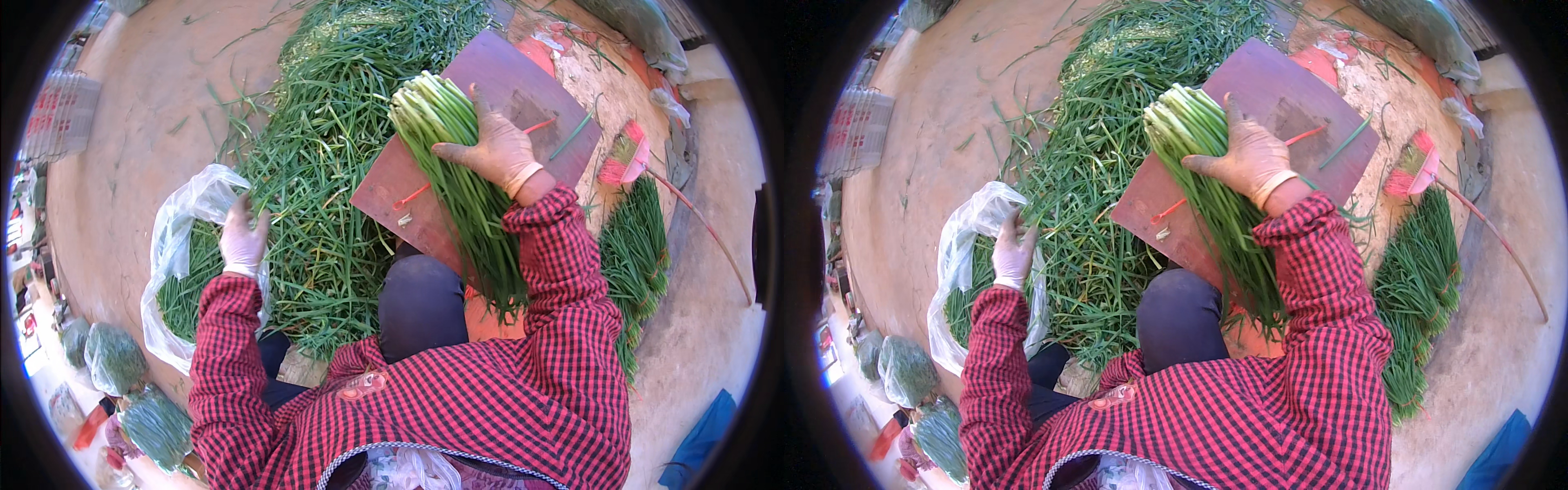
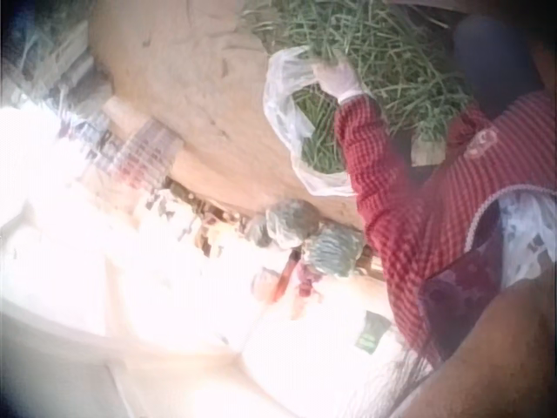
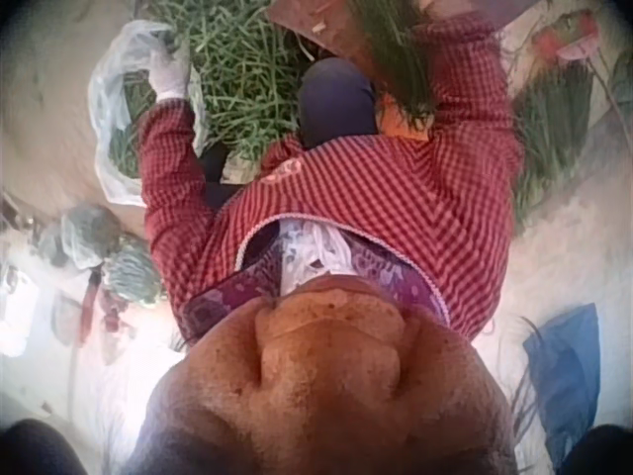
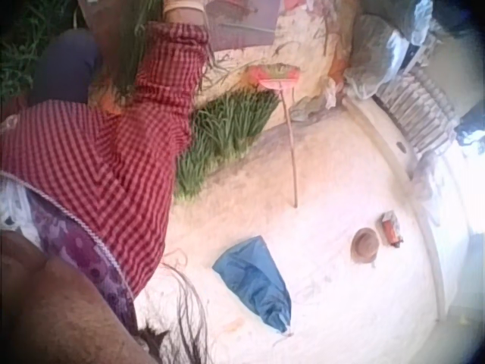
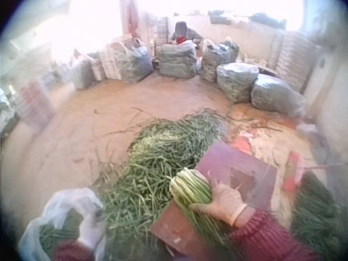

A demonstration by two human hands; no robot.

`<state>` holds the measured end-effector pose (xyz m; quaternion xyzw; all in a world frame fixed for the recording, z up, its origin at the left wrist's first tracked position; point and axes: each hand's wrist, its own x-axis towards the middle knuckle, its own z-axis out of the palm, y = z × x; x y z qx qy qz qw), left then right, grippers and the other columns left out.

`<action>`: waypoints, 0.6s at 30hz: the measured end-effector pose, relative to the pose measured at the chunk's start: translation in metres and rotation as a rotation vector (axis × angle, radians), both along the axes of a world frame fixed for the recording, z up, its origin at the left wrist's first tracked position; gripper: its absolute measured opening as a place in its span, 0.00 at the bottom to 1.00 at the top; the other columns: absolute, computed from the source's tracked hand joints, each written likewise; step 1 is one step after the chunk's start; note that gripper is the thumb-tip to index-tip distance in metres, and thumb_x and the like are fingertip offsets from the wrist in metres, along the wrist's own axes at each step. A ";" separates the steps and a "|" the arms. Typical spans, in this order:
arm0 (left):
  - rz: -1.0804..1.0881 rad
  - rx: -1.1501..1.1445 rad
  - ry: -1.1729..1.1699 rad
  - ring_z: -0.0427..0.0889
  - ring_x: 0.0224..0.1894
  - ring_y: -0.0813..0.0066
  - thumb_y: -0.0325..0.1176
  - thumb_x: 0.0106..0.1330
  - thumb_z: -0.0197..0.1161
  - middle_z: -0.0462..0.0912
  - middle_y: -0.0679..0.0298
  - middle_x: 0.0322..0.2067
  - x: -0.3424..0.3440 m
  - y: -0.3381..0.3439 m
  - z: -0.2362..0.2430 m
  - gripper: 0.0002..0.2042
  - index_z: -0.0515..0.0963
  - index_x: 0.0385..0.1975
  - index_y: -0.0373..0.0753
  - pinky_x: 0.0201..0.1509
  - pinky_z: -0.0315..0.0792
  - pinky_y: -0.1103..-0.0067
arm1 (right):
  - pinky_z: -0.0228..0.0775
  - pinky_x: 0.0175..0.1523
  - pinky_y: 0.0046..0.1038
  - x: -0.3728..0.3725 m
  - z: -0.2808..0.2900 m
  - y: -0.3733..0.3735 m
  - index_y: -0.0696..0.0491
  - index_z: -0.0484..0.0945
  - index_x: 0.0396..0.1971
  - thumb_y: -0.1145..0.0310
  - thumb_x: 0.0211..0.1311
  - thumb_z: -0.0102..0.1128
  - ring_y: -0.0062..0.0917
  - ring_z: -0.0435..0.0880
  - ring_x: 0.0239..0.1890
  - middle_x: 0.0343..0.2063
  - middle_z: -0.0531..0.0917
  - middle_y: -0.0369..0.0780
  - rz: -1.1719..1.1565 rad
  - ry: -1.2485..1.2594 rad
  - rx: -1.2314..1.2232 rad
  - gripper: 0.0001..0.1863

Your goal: The person sorts through green onions while sitting on the floor, removes damaged leaves by hand, gathers them into a bunch, and ties the bunch with a red string.

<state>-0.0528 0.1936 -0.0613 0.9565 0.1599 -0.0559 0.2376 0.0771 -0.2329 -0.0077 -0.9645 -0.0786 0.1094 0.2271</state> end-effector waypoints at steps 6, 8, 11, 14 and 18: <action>-0.519 -0.414 -0.410 0.84 0.38 0.68 0.26 0.62 0.63 0.84 0.60 0.34 0.057 -0.175 0.062 0.05 0.82 0.37 0.38 0.43 0.76 0.78 | 0.65 0.64 0.38 -0.001 -0.028 -0.022 0.64 0.59 0.67 0.33 0.47 0.67 0.43 0.77 0.58 0.55 0.77 0.54 -0.064 -0.022 0.371 0.58; -0.517 -0.369 -0.281 0.83 0.37 0.68 0.32 0.60 0.67 0.83 0.62 0.32 0.051 -0.199 0.055 0.06 0.81 0.34 0.38 0.43 0.76 0.75 | 0.67 0.61 0.32 -0.002 -0.041 -0.038 0.63 0.66 0.61 0.41 0.56 0.65 0.33 0.81 0.51 0.48 0.82 0.46 -0.403 -0.001 0.707 0.45; -0.556 -0.114 -0.279 0.81 0.38 0.63 0.44 0.53 0.72 0.81 0.64 0.34 0.036 -0.201 0.020 0.17 0.78 0.37 0.43 0.41 0.75 0.69 | 0.72 0.51 0.29 -0.008 -0.056 -0.076 0.60 0.74 0.50 0.46 0.59 0.65 0.26 0.84 0.42 0.42 0.85 0.43 -0.897 -0.035 0.986 0.32; -0.575 -0.098 -0.123 0.81 0.39 0.62 0.41 0.51 0.73 0.80 0.64 0.34 0.024 -0.200 0.013 0.17 0.78 0.38 0.45 0.43 0.75 0.69 | 0.73 0.43 0.28 -0.018 -0.078 -0.092 0.57 0.80 0.38 0.49 0.59 0.66 0.23 0.84 0.33 0.36 0.86 0.43 -1.132 -0.082 0.835 0.24; -0.592 -0.029 -0.213 0.80 0.37 0.60 0.38 0.53 0.71 0.78 0.61 0.32 0.024 -0.203 0.008 0.11 0.79 0.34 0.45 0.41 0.75 0.66 | 0.75 0.46 0.34 -0.002 -0.054 -0.078 0.57 0.81 0.32 0.48 0.62 0.61 0.34 0.86 0.34 0.29 0.86 0.48 -0.790 -0.017 0.157 0.24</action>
